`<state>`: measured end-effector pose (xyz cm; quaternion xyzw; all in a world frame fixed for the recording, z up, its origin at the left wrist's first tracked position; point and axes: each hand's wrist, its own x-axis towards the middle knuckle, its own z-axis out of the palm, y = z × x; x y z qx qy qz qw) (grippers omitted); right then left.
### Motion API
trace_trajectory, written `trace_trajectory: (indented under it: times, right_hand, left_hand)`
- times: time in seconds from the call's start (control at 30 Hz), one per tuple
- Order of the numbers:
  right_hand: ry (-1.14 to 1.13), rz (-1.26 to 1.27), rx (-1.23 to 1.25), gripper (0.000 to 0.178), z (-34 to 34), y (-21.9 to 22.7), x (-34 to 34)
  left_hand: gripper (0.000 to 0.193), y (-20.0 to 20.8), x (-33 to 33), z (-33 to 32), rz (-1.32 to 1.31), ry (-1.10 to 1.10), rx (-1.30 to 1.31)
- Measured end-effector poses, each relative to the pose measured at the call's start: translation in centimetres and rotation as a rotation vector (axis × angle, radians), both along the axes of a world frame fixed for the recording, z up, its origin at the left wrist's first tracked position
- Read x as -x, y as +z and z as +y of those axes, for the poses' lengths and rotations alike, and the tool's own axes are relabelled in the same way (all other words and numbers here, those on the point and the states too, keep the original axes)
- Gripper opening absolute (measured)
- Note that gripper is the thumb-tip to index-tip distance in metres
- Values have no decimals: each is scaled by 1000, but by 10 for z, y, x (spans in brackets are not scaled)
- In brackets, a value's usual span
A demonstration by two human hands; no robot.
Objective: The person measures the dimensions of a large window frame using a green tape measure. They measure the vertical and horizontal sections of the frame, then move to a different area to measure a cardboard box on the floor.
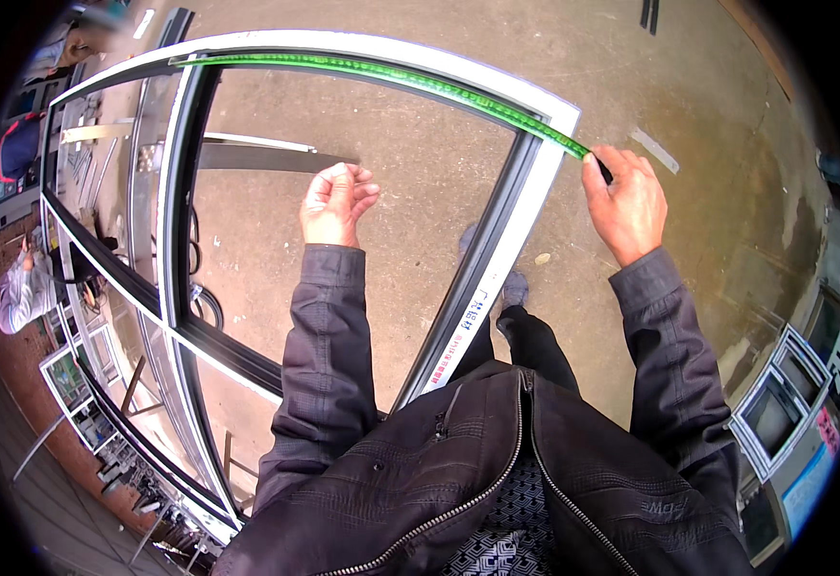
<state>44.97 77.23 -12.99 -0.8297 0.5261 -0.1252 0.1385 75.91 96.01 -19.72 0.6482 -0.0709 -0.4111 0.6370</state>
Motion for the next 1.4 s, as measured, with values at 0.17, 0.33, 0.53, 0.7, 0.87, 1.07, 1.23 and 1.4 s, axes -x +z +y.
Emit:
trace_trajectory:
  times: [0.17,0.33,0.53,0.7,0.87,1.07,1.23,1.4]
  right_hand:
    - [60,-48,-102,26,6,-16,3]
    - [157,-91,-202,26,27,-19,18]
    - [290,-105,-271,24,84,-23,38]
    - [319,-68,-405,24,135,-20,43]
    - [297,-49,-451,22,186,-27,48]
    - [138,24,-574,20,274,-12,49]
    - [44,59,-649,20,328,6,36]
    - [54,-3,-637,19,352,-4,35]
  left_hand:
    - [20,-3,3,92,-219,137,-139]
    - [19,12,46,179,-637,300,-571]
    - [48,-11,80,270,-1153,330,-985]
    - [73,-36,77,295,-1150,215,-979]
    - [74,-39,48,285,-1194,223,-842]
    - [63,-26,33,278,-1211,248,-672]
    - [58,-31,29,276,-1179,266,-549]
    - [54,-35,28,279,-1169,275,-502]
